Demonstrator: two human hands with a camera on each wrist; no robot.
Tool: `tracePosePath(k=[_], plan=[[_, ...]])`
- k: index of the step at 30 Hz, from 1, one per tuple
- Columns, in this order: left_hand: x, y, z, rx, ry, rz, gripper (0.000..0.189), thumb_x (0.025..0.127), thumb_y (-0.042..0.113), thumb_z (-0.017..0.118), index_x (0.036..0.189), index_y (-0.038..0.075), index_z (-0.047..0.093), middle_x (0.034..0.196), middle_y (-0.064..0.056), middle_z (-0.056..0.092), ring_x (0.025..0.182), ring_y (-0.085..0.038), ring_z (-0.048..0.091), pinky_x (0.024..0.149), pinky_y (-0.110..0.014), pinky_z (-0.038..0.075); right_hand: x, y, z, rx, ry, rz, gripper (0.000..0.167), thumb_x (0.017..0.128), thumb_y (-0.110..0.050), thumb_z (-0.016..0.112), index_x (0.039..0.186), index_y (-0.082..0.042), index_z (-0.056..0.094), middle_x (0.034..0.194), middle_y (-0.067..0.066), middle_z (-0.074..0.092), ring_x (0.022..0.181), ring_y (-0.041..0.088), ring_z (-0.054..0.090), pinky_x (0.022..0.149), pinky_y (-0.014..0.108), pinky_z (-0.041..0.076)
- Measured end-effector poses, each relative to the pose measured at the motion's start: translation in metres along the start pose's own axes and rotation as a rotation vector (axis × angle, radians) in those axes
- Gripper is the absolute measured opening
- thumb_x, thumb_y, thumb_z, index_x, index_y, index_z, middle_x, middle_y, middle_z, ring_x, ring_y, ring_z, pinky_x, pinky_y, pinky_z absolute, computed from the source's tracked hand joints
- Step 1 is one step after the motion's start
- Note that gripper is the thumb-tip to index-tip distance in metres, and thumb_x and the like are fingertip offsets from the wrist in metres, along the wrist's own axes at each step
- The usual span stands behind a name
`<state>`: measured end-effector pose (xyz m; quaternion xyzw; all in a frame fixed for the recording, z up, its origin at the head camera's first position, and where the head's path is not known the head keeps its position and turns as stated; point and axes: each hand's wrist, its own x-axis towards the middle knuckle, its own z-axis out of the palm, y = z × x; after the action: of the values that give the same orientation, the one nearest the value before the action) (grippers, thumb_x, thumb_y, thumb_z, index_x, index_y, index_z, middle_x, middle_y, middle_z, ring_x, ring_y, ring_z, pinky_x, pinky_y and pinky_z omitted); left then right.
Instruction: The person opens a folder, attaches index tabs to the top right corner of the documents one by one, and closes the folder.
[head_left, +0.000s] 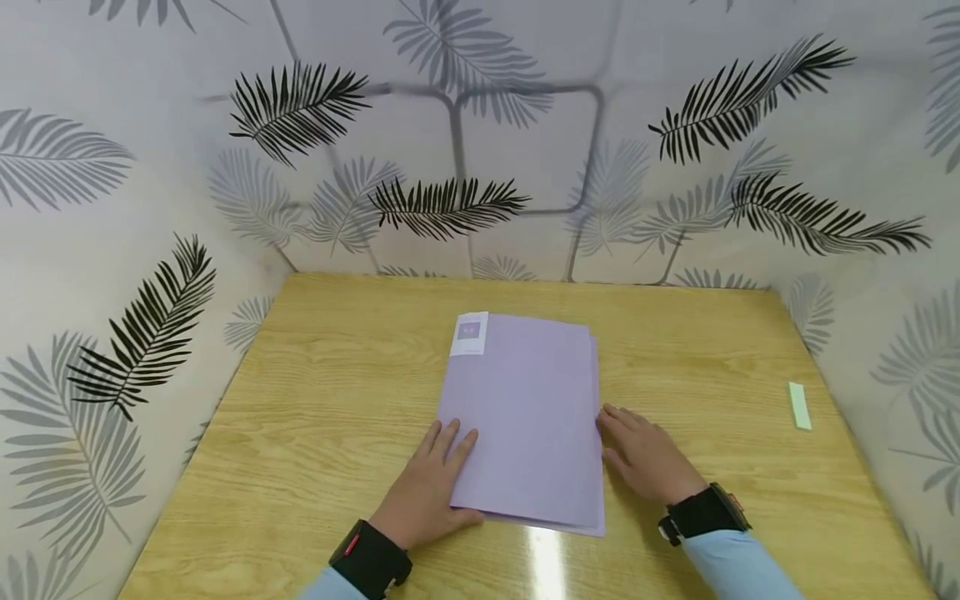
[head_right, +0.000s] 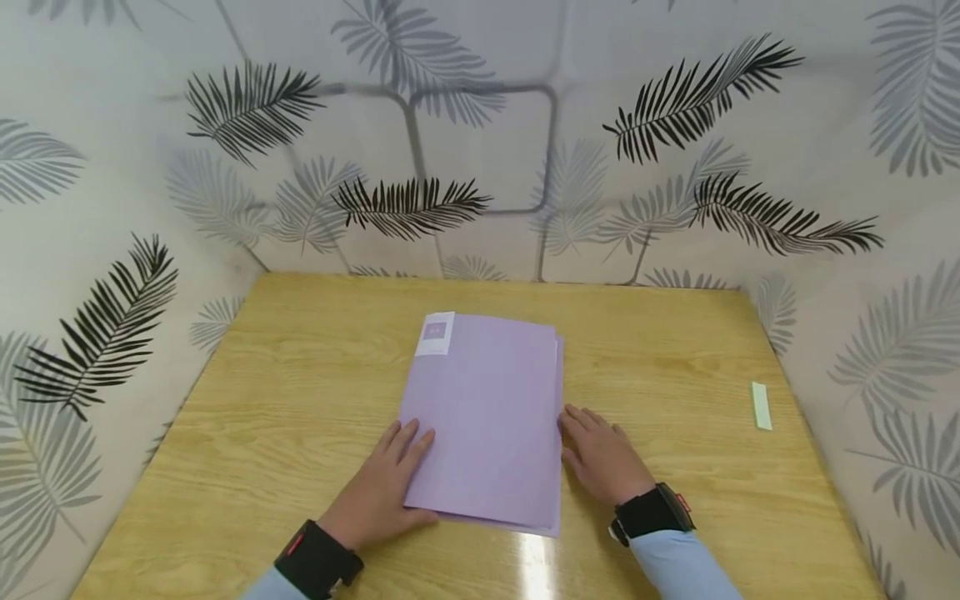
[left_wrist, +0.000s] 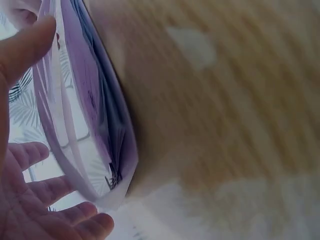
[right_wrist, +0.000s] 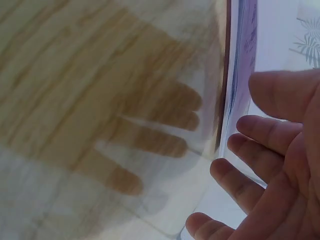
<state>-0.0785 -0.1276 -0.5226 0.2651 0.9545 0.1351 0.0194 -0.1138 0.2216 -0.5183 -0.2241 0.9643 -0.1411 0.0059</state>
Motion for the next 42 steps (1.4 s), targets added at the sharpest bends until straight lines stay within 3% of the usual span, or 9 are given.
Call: tracePosePath(k=[10,15,23,27,31,33,36,39,42], plan=[[-0.004,0.003,0.002,-0.171,0.027,-0.014,0.096,0.080,0.063,0.065,0.154,0.017,0.024,0.156,-0.014,0.024,0.143,-0.036,0.019,0.108,-0.048,0.031,0.004,-0.004,0.002,-0.005,0.021,-0.017,0.038,0.093,-0.009,0.061,0.129,0.004,0.057,0.131,0.021,0.056,0.122,0.038,0.051,0.098,0.054,0.041],[-0.006,0.002,-0.002,-0.225,0.139,0.045,0.088,0.086,0.055,0.063,0.153,0.013,0.024,0.153,-0.010,0.033,0.140,-0.027,0.031,0.109,-0.042,0.031,0.006,-0.006,-0.001,0.011,0.038,-0.007,0.039,0.090,-0.011,0.067,0.126,0.002,0.060,0.127,0.021,0.058,0.118,0.037,0.055,0.097,0.051,0.044],[-0.007,-0.001,-0.006,-0.299,0.288,0.095,0.080,0.088,0.015,0.065,0.153,0.007,0.020,0.148,-0.014,0.040,0.133,-0.021,0.043,0.102,-0.036,0.041,0.008,-0.013,-0.006,0.022,0.005,0.063,0.050,0.089,-0.019,0.070,0.132,0.001,0.055,0.132,0.024,0.052,0.120,0.041,0.052,0.097,0.053,0.042],[-0.007,-0.001,-0.006,-0.424,0.303,0.042,0.082,0.085,0.001,0.056,0.154,0.007,0.014,0.148,-0.013,0.039,0.131,-0.022,0.045,0.090,-0.034,0.049,0.011,-0.017,-0.006,0.028,-0.004,0.102,0.054,0.088,-0.023,0.072,0.134,-0.001,0.053,0.135,0.025,0.050,0.122,0.042,0.050,0.097,0.054,0.041],[-0.007,0.001,-0.006,-0.648,0.290,-0.059,0.091,0.081,-0.007,0.048,0.156,0.017,0.001,0.148,-0.010,0.036,0.128,-0.027,0.047,0.088,-0.036,0.051,0.015,-0.021,-0.007,0.032,-0.028,0.146,0.056,0.088,-0.026,0.071,0.136,-0.003,0.051,0.138,0.026,0.047,0.124,0.044,0.048,0.097,0.056,0.041],[-0.006,0.002,-0.007,-0.761,0.300,-0.093,0.095,0.078,-0.011,0.044,0.155,0.020,-0.002,0.151,-0.010,0.031,0.130,-0.028,0.045,0.095,-0.038,0.046,0.018,-0.023,-0.007,0.026,-0.035,0.164,0.057,0.088,-0.026,0.071,0.136,-0.004,0.051,0.138,0.027,0.046,0.123,0.045,0.048,0.096,0.057,0.042],[-0.007,0.004,-0.009,-0.841,0.349,-0.146,0.083,0.075,-0.014,0.044,0.151,0.009,0.019,0.141,-0.015,0.042,0.120,-0.027,0.050,0.094,-0.032,0.046,0.020,-0.025,-0.008,0.012,-0.033,0.185,0.058,0.087,-0.026,0.072,0.136,-0.004,0.052,0.137,0.030,0.045,0.120,0.048,0.050,0.094,0.058,0.043],[-0.009,0.008,-0.015,-0.896,0.381,-0.189,0.056,0.075,-0.018,0.045,0.130,-0.006,0.041,0.122,-0.021,0.054,0.106,-0.030,0.055,0.089,-0.029,0.045,0.023,-0.026,-0.008,0.005,-0.025,0.195,0.059,0.086,-0.027,0.074,0.136,-0.005,0.052,0.137,0.033,0.044,0.119,0.050,0.049,0.092,0.059,0.043],[-0.012,0.009,-0.019,-0.969,0.363,-0.236,0.042,0.078,-0.019,0.044,0.119,-0.010,0.049,0.113,-0.023,0.057,0.098,-0.030,0.054,0.083,-0.026,0.043,0.025,-0.027,-0.007,0.024,-0.038,0.215,0.062,0.084,-0.031,0.074,0.137,-0.007,0.052,0.141,0.032,0.039,0.124,0.051,0.043,0.096,0.060,0.040]])
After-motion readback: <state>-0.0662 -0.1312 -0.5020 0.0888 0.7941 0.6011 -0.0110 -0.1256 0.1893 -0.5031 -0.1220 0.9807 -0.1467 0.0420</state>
